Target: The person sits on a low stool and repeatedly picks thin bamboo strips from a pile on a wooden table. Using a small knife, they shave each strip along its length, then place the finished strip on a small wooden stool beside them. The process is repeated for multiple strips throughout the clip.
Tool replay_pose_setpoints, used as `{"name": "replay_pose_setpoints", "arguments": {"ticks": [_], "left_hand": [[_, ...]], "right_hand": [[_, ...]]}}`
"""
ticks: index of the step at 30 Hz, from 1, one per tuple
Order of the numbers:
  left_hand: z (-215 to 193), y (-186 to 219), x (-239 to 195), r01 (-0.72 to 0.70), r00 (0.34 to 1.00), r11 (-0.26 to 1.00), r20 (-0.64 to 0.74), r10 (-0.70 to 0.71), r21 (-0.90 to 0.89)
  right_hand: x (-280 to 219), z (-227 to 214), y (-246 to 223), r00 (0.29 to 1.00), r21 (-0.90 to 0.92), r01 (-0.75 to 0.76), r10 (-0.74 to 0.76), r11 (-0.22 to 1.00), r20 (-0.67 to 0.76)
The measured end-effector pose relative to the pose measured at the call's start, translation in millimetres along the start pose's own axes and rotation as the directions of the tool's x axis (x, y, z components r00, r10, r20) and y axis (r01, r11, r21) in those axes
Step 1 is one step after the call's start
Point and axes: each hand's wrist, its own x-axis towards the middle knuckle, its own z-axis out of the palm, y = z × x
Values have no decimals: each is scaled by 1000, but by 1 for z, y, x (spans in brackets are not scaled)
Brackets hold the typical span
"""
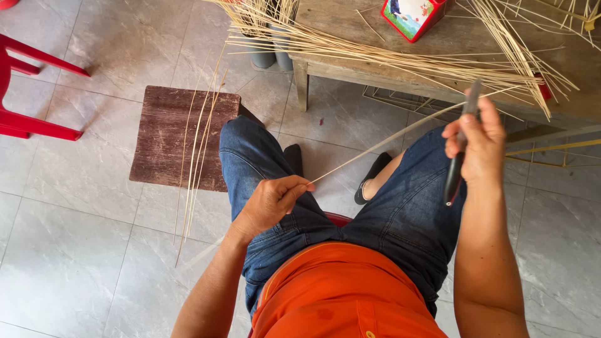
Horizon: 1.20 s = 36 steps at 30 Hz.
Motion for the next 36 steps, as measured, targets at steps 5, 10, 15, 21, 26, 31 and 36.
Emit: {"name": "replay_pose_setpoints", "arguments": {"ticks": [5, 10, 15, 21, 26, 31, 36], "left_hand": [[-18, -8, -7, 84, 996, 996, -39, -84, 6], [-12, -12, -1, -34, 987, 983, -158, 5, -181], [22, 4, 23, -110, 978, 982, -191, 80, -153], [42, 17, 30, -126, 965, 992, -229, 127, 22], [33, 8, 19, -113, 956, 989, -262, 133, 92], [18, -5, 1, -94, 957, 981, -258, 136, 168], [-5, -15, -20, -59, 938, 973, -321, 131, 225]], "right_hand": [[8, -41, -27, 977, 125, 121, -95, 985, -192], [-16, -5, -35, 983, 59, 112, -102, 992, -153], [-73, 96, -9, 917, -217, -6, 92, 976, 388], [-83, 144, 14, 850, -213, -183, 263, 960, 456], [-60, 121, 12, 908, -147, -164, 207, 976, 363], [-37, 76, 12, 962, -68, -108, 121, 992, 243], [0, 1, 34, 994, 56, -64, 59, 996, 89]]}}
